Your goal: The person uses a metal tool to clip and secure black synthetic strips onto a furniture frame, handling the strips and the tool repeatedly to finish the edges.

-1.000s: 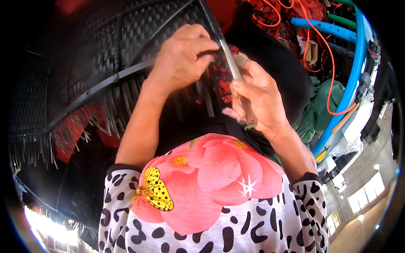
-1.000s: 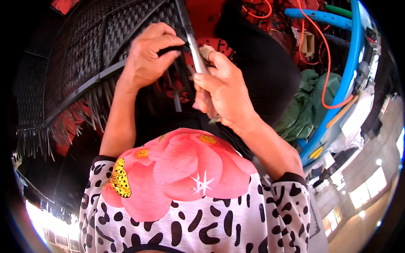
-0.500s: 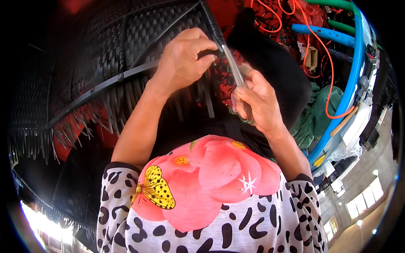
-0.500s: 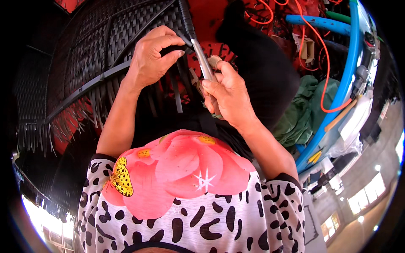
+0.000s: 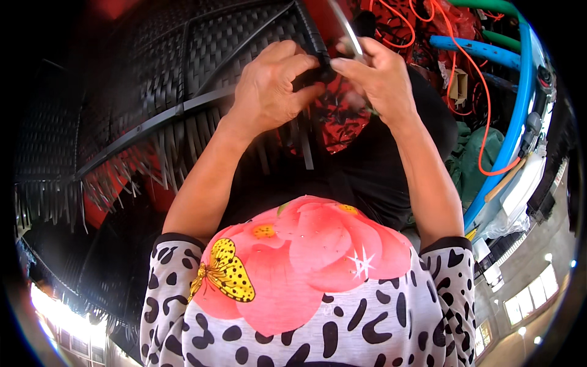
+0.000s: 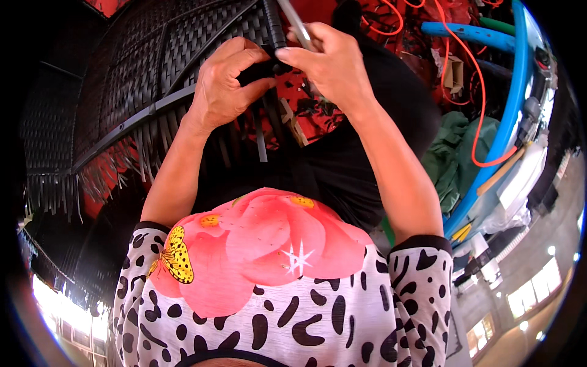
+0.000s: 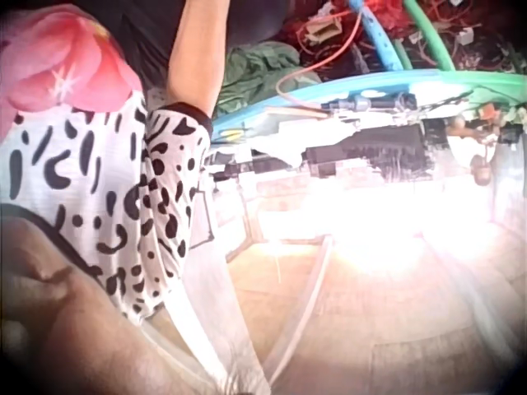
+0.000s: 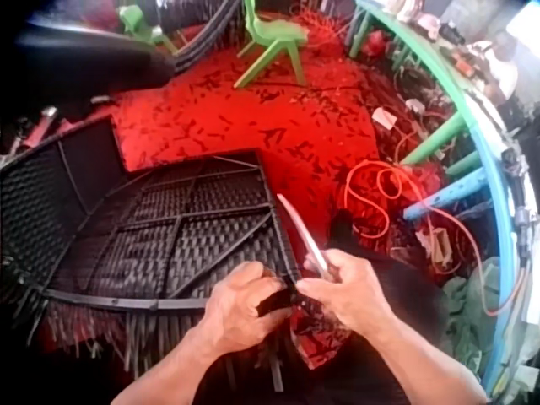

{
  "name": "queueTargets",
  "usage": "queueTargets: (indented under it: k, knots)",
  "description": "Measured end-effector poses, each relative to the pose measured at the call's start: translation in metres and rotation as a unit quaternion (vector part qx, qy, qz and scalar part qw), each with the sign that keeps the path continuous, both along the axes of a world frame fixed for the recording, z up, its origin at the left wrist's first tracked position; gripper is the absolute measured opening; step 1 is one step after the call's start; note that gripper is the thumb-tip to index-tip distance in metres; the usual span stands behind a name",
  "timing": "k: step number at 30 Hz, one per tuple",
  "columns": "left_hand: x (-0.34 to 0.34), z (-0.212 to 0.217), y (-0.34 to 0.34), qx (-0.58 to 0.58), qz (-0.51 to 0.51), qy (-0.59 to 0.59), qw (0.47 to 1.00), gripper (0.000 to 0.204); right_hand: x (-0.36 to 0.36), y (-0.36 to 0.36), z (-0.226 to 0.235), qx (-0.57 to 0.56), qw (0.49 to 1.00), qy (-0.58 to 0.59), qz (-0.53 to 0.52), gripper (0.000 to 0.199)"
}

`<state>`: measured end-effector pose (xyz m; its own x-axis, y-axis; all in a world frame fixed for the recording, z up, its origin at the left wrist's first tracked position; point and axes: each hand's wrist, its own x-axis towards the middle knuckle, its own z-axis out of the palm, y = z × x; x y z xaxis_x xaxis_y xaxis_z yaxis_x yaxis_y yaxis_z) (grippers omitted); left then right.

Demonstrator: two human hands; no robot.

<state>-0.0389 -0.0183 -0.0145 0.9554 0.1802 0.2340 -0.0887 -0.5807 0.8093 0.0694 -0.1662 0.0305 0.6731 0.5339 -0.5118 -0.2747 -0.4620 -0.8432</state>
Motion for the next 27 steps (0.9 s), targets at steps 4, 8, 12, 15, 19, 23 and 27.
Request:
queueTargets:
  k: [4, 8, 12, 15, 19, 23, 27]
  knots:
    - [-0.001, 0.005, -0.004, 0.027, 0.013, 0.013, 0.999, 0.031, 0.0, 0.01, -0.015, 0.048, 0.996, -0.005, 0.069, 0.02]
    - [0.003, -0.002, -0.008, 0.053, 0.038, -0.037, 0.997, 0.029, -0.003, 0.002, -0.017, 0.019, 0.999, 0.001, 0.049, 0.016]
    - [0.003, -0.009, -0.01, 0.06, 0.046, -0.104, 0.992, 0.026, -0.019, -0.011, -0.019, 0.037, 0.998, 0.005, -0.043, 0.014]
    - [0.004, -0.004, -0.012, 0.075, 0.014, -0.11, 0.991, 0.031, -0.026, -0.017, -0.025, 0.147, 0.978, 0.08, -0.128, 0.008]
    - [0.004, -0.004, -0.012, 0.101, 0.002, -0.148, 0.984, 0.035, -0.027, -0.018, -0.026, 0.177, 0.968, 0.114, -0.14, 0.008]
    - [0.006, -0.006, -0.012, 0.116, -0.005, -0.155, 0.981, 0.033, -0.026, -0.019, -0.026, 0.191, 0.959, 0.147, -0.148, 0.009]
    - [0.008, -0.004, -0.011, 0.084, -0.028, -0.116, 0.989, 0.033, -0.025, -0.02, -0.027, 0.201, 0.958, 0.148, -0.14, 0.01]
